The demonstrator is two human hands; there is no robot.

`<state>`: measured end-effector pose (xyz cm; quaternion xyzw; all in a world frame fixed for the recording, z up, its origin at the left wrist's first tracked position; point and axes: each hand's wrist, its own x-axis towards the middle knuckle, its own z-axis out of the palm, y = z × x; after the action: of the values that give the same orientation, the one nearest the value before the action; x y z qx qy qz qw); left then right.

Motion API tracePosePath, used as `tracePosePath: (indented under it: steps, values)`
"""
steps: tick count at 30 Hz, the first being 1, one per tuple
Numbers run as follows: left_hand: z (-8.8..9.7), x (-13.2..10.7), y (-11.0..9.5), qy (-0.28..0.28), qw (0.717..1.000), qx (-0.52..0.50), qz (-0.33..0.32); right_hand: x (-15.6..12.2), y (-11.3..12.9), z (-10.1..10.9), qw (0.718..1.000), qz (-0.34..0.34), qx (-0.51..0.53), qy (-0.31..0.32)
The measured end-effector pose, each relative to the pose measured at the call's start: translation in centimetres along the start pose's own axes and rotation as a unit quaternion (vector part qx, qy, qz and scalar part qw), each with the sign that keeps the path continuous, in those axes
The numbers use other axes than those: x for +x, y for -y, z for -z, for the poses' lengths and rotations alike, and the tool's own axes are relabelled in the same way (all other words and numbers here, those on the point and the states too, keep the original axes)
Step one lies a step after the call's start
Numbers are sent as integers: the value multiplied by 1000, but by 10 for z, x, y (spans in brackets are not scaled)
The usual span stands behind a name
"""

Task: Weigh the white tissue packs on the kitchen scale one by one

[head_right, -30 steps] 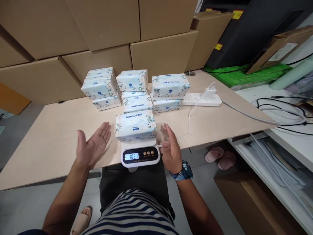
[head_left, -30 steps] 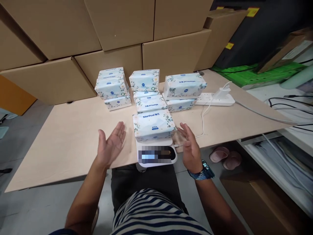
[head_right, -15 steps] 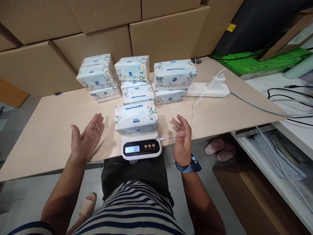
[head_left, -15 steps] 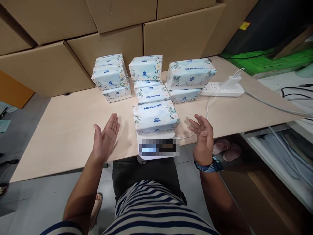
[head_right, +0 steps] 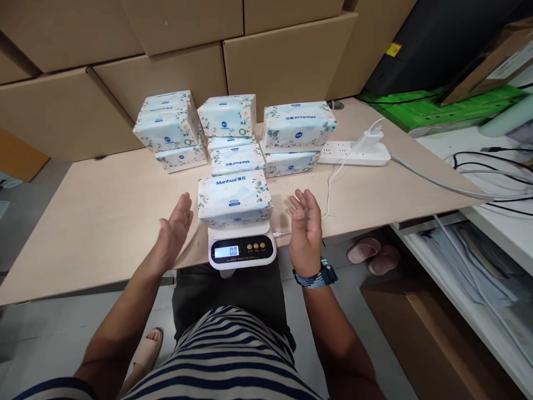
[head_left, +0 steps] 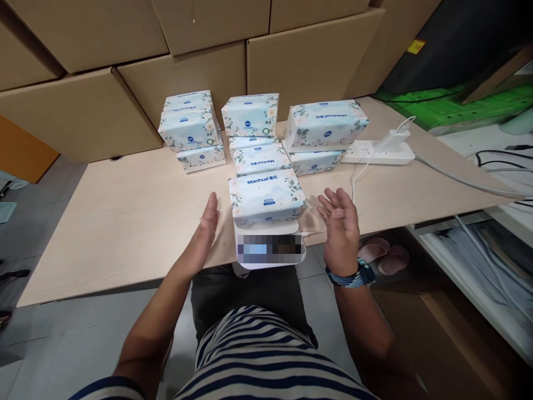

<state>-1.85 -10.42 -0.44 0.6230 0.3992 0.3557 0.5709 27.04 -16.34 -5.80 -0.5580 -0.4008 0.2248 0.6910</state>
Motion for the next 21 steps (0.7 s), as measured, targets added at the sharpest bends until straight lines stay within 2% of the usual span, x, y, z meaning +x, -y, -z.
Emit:
tracePosePath:
  steps: [2,4,6,8,12,15,18,21]
  values:
    - [-13,0,1,32,999,23,1,-1,7,-10,999,-35,-1,34]
    - [-27,1,-1,59,998,22,-29,-4,15,-21,993,-53,-18,107]
    - [-39,2,-3,68,994,20,-77,-9,24,-29,983,-44,-36,176]
    - [-44,3,-7,61,991,28,-114,-11,31,-34,976,-20,-37,213]
    - [-36,2,-14,49,985,58,-155,-7,40,-36,967,10,-34,251]
    - [-26,6,-22,49,981,69,-176,2,45,-38,964,38,-57,256]
    - [-18,19,-35,47,978,75,-188,19,50,-44,962,70,-76,255]
    - [-12,41,-47,42,974,92,-203,47,50,-55,962,125,-94,226]
